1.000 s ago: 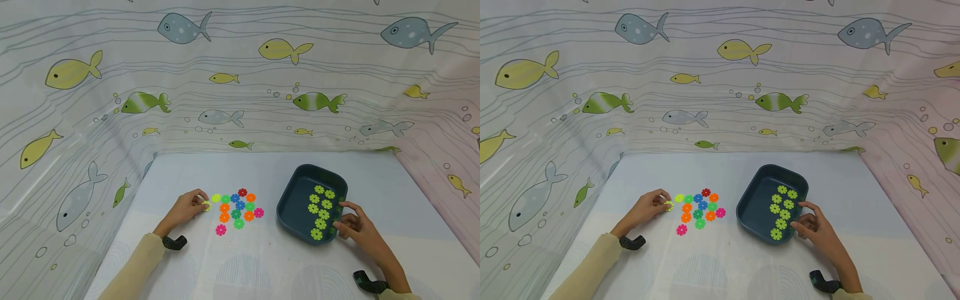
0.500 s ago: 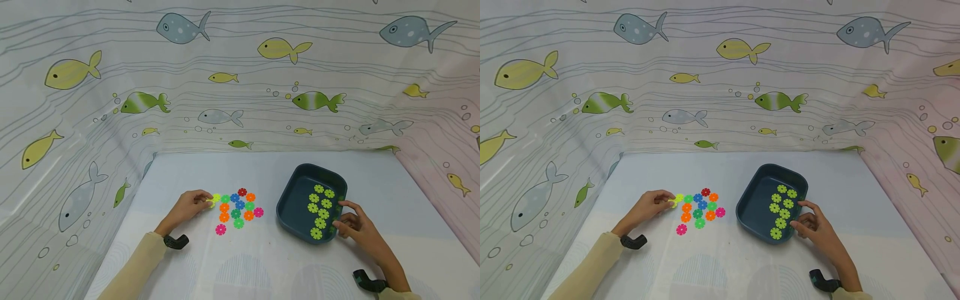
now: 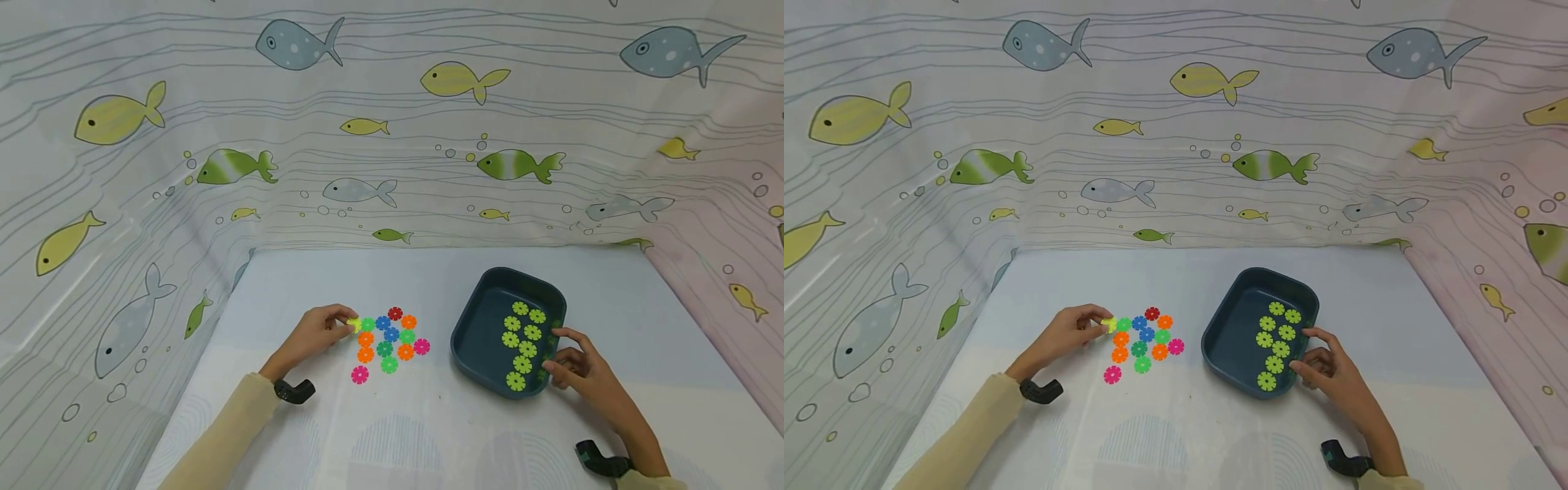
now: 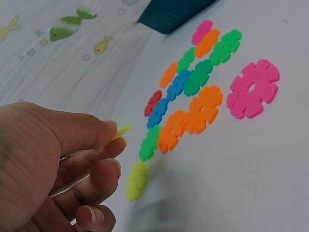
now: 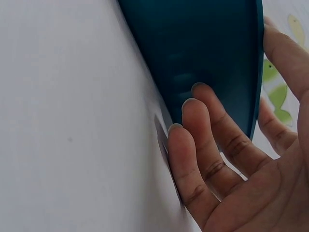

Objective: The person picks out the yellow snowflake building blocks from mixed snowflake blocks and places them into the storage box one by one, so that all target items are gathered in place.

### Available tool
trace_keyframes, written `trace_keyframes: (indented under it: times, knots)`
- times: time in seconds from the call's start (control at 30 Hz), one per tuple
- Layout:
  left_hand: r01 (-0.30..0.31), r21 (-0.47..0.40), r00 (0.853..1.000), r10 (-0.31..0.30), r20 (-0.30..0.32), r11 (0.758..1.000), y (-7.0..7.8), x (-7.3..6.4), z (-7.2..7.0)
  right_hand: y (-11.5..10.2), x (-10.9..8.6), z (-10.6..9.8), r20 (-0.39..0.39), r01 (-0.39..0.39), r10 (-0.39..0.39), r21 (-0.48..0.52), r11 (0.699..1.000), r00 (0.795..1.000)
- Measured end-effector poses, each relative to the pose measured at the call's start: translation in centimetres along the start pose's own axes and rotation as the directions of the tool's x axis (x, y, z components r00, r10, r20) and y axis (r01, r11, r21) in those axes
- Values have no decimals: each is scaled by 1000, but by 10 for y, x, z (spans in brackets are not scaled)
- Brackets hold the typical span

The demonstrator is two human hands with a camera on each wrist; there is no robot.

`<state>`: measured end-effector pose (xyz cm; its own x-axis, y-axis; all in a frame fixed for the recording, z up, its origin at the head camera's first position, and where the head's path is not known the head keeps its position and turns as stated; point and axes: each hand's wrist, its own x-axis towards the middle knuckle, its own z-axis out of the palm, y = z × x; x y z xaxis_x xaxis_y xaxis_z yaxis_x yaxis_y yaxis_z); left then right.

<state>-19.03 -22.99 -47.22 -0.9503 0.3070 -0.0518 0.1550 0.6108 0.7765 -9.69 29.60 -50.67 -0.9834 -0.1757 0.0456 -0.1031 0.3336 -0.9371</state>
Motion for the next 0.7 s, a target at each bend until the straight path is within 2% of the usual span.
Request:
trace_keyframes:
  times: [0.47,0.7]
  knots:
    - [-52,-42,997,54,49,998,21,12,15,-2,-1,1,-11,-18,18,-12,1000,1000]
    - [-123,-41,989,126,79,992,35,17,23,-8,-3,0,-26,-44,43,-31,999,999]
